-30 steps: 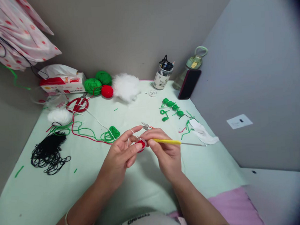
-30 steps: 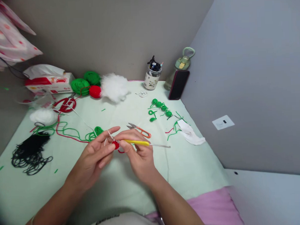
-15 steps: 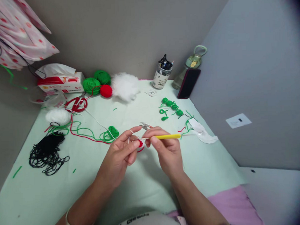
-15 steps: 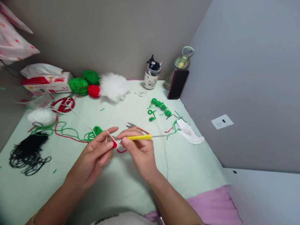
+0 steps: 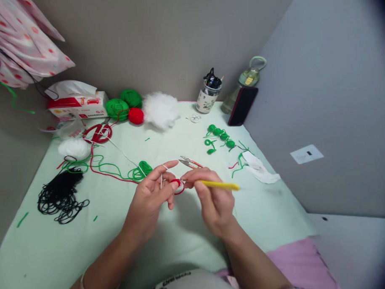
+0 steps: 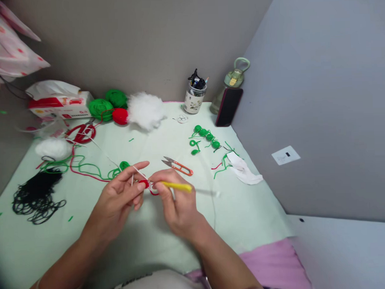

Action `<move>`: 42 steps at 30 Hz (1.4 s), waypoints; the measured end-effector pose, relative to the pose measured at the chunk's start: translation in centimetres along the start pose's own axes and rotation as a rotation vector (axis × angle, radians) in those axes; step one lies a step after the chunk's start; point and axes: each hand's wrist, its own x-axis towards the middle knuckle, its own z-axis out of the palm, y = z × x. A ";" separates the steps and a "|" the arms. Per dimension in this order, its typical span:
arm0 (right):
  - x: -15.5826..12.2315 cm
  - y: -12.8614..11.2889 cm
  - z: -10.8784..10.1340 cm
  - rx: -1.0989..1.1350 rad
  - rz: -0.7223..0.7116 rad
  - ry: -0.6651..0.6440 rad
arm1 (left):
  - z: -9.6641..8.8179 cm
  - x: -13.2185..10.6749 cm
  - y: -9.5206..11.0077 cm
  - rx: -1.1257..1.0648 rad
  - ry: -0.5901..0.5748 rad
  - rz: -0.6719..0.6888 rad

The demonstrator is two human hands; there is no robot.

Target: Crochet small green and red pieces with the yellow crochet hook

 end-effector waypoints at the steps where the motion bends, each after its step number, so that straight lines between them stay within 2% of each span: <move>1: -0.2 0.1 0.2 -0.132 -0.111 -0.020 | 0.0 -0.1 -0.2 0.003 0.012 0.009; 3: -0.5 0.4 0.4 -0.331 -0.268 -0.033 | 0.1 -0.1 -0.3 -0.027 0.011 -0.030; 4: -0.6 0.4 0.5 -0.371 -0.285 -0.024 | 0.1 -0.2 -0.3 -0.063 -0.010 -0.079; 6: -0.5 0.3 0.3 -0.302 -0.208 0.023 | 0.1 -0.1 0.0 -0.161 -0.058 -0.194; 8: -0.2 0.1 0.1 -0.075 -0.046 0.087 | 0.0 -0.1 0.3 -0.239 -0.075 -0.257; 11: 0.5 0.0 -0.1 0.298 0.176 0.113 | -0.1 0.0 0.6 -0.231 -0.061 -0.220; 13: 0.7 0.2 0.0 0.407 0.242 0.088 | -0.1 0.0 0.6 -0.187 -0.072 -0.189; 21: 0.5 0.4 0.2 0.503 0.275 0.140 | -0.1 0.1 0.3 -0.167 -0.039 -0.134; 25: 0.3 0.1 0.4 0.325 0.172 0.191 | 0.0 0.0 0.2 -0.142 -0.063 -0.141; 27: 0.2 -0.1 0.6 0.208 0.108 0.174 | 0.2 -0.1 0.2 -0.134 -0.074 -0.141; 29: 0.2 -0.2 0.7 0.182 0.086 0.138 | 0.3 -0.1 0.2 -0.127 -0.079 -0.137; 38: 0.8 0.7 0.4 0.631 0.330 0.100 | 0.2 -0.2 0.7 -0.107 -0.093 -0.111; 40: 0.8 0.4 0.2 0.626 0.325 0.093 | 0.1 -0.2 0.7 -0.089 -0.080 -0.096; 42: 0.7 0.1 0.1 0.528 0.286 0.092 | 0.0 -0.3 0.5 -0.046 -0.057 -0.070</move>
